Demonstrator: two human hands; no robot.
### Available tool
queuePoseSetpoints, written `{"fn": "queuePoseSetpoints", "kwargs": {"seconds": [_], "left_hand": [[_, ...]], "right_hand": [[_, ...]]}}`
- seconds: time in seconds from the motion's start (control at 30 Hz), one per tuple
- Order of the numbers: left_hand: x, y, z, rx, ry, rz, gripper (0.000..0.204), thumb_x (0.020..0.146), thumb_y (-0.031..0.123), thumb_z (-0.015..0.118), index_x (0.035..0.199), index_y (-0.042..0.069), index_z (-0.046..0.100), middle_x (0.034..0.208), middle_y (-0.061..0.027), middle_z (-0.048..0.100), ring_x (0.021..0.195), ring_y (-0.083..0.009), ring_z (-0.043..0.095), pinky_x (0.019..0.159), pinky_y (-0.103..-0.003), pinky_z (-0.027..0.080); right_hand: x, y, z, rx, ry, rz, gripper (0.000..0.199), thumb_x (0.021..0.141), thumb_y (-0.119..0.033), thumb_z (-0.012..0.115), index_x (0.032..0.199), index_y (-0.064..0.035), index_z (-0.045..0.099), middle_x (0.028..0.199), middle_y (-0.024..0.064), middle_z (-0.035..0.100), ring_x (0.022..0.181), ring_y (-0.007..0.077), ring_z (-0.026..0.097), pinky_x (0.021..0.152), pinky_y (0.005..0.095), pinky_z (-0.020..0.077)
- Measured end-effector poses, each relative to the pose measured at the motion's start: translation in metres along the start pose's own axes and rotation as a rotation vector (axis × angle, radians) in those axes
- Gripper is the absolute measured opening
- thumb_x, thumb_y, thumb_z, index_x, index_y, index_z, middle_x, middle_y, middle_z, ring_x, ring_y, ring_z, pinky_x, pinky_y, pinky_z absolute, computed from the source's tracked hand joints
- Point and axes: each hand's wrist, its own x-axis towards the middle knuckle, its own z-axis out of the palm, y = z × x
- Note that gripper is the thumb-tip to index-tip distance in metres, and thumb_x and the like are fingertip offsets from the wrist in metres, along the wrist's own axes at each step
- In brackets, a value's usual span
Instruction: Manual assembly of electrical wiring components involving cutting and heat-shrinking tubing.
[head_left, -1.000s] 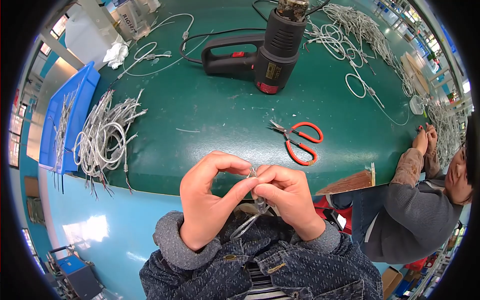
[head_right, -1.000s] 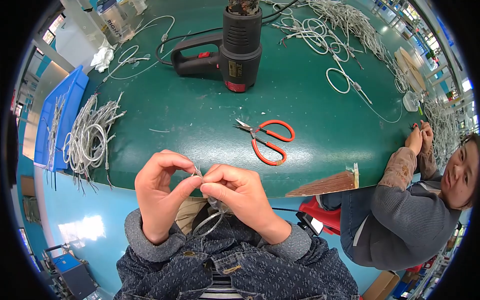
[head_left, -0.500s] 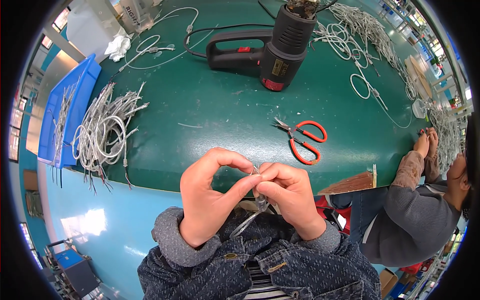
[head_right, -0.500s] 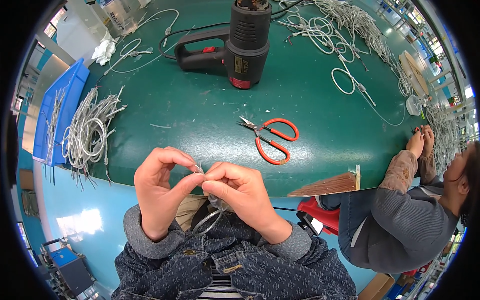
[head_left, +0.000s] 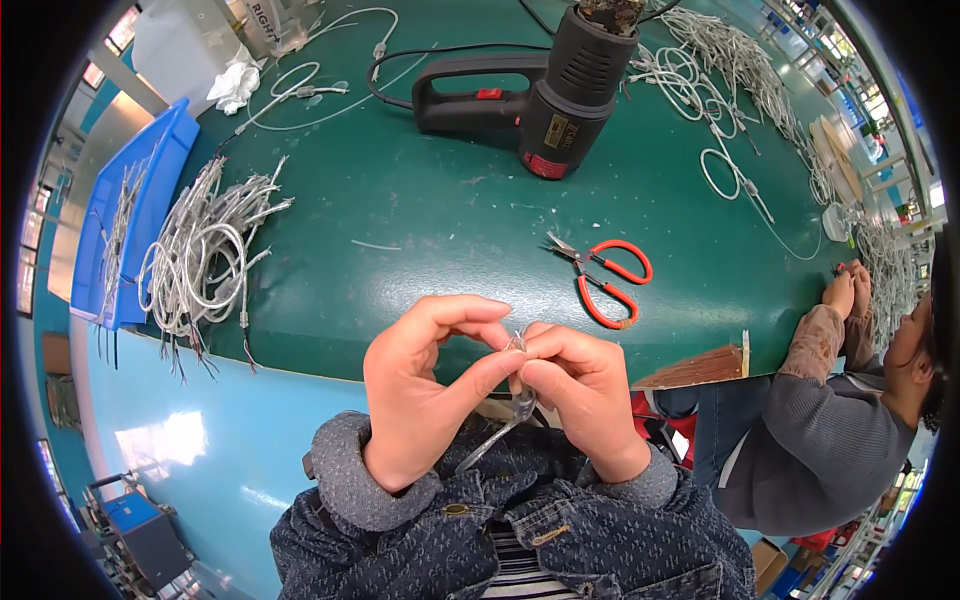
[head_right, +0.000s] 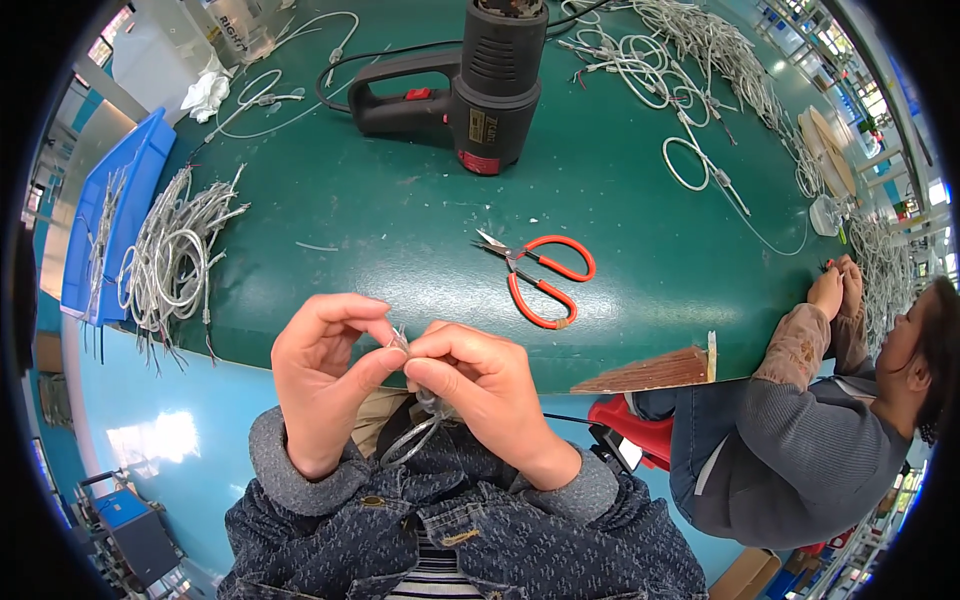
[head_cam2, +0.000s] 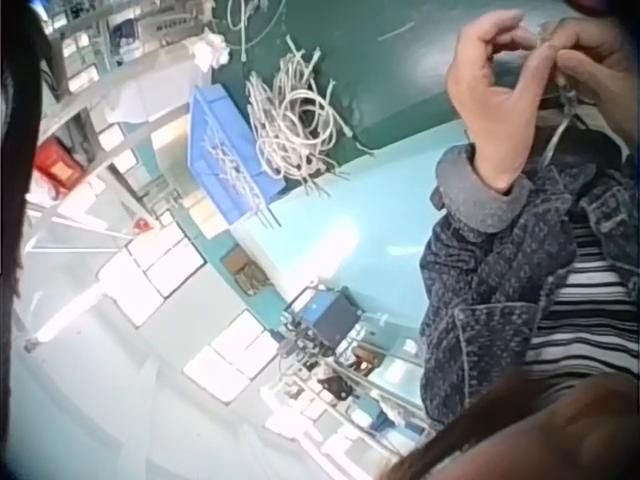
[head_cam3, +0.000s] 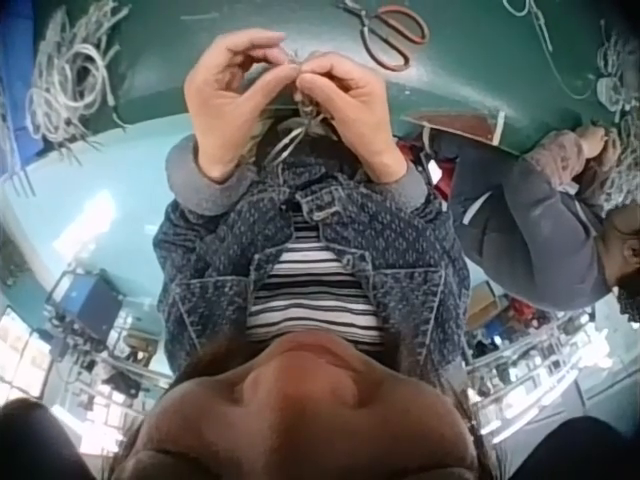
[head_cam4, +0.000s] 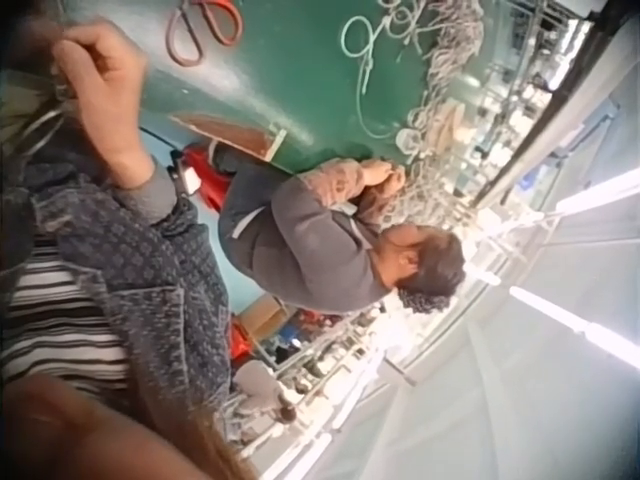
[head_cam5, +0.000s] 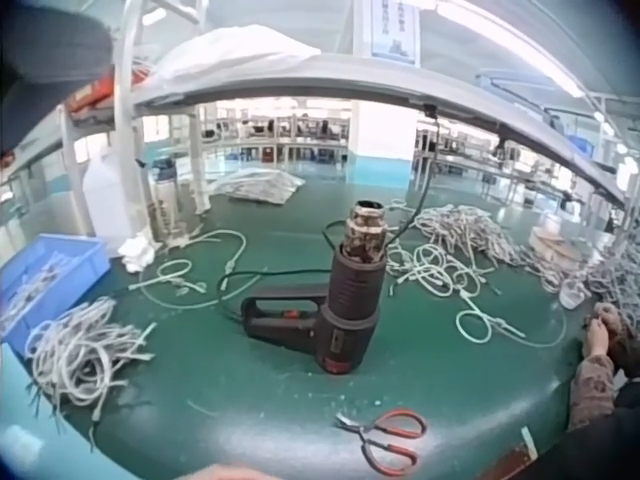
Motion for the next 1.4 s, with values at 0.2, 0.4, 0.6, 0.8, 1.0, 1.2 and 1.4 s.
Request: {"fn": "queuePoseSetpoints", "kwargs": {"seconds": [0.2, 0.4, 0.6, 0.8, 1.0, 1.2, 1.4], "left_hand": [[0.002, 0.000, -0.008, 0.060, 0.002, -0.037, 0.013, 0.081, 0.001, 0.068, 0.094, -0.001, 0.066, 0.085, -0.0091, 0.067, 0.078, -0.0148, 0.064, 0.071, -0.025, 0.049], [0.006, 0.001, -0.013, 0.147, -0.050, -0.016, 0.010, 0.081, 0.003, 0.067, 0.090, -0.001, 0.066, 0.082, -0.0097, 0.068, 0.076, -0.0146, 0.065, 0.069, -0.025, 0.049], [0.008, 0.007, -0.013, 0.183, -0.081, -0.027, 0.007, 0.081, 0.002, 0.066, 0.087, -0.001, 0.066, 0.080, -0.0083, 0.068, 0.076, -0.0147, 0.065, 0.068, -0.025, 0.049], [0.010, 0.009, -0.013, 0.201, -0.072, -0.042, 0.005, 0.079, 0.000, 0.067, 0.083, -0.001, 0.064, 0.076, -0.0071, 0.067, 0.073, -0.0149, 0.064, 0.066, -0.025, 0.049], [0.011, 0.006, -0.013, 0.441, -0.115, 0.201, 0.011, 0.072, -0.008, 0.064, 0.081, -0.002, 0.060, 0.077, -0.0085, 0.062, 0.072, -0.0165, 0.059, 0.066, -0.026, 0.046], [0.009, -0.002, -0.001, 0.490, 0.060, 0.349, 0.016, 0.064, -0.004, 0.069, 0.074, 0.004, 0.058, 0.069, -0.0067, 0.060, 0.064, -0.0216, 0.057, 0.059, -0.031, 0.045], [0.006, -0.006, 0.005, 0.460, 0.126, 0.444, 0.019, 0.064, -0.006, 0.067, 0.076, 0.005, 0.057, 0.069, -0.0055, 0.056, 0.065, -0.0212, 0.055, 0.061, -0.031, 0.043]], "right_hand": [[0.001, -0.002, 0.001, 0.010, 0.040, 0.022, 0.010, 0.085, 0.003, 0.055, 0.091, 0.0027, 0.064, 0.077, 0.0039, 0.057, 0.059, 0.0046, 0.046, 0.048, 0.0184, 0.0312], [0.001, -0.002, 0.000, -0.071, 0.024, 0.007, 0.010, 0.084, 0.004, 0.056, 0.089, 0.0028, 0.065, 0.078, 0.0041, 0.058, 0.060, 0.0048, 0.048, 0.049, 0.0182, 0.0327], [0.002, -0.004, -0.002, -0.137, 0.033, 0.006, 0.010, 0.083, 0.006, 0.058, 0.088, 0.0040, 0.065, 0.079, 0.0044, 0.059, 0.063, 0.0065, 0.051, 0.053, 0.0193, 0.0367], [0.003, -0.002, -0.006, -0.211, -0.004, -0.039, 0.009, 0.080, 0.008, 0.060, 0.087, 0.0052, 0.065, 0.079, 0.0053, 0.059, 0.069, 0.0092, 0.053, 0.058, 0.0221, 0.0408], [0.001, -0.007, -0.004, -0.305, -0.010, -0.063, 0.007, 0.080, 0.008, 0.061, 0.086, 0.0057, 0.063, 0.079, 0.0058, 0.059, 0.068, 0.0093, 0.054, 0.058, 0.0223, 0.0409], [-0.005, -0.004, 0.007, -0.145, 0.042, 0.000, 0.003, 0.085, 0.005, 0.060, 0.088, 0.0050, 0.059, 0.079, 0.0060, 0.059, 0.062, 0.0082, 0.055, 0.053, 0.0212, 0.0421], [-0.006, 0.005, 0.019, -0.072, 0.109, -0.102, 0.000, 0.088, 0.005, 0.056, 0.087, 0.0047, 0.056, 0.079, 0.0065, 0.058, 0.059, 0.0070, 0.056, 0.050, 0.0195, 0.0429]]}}
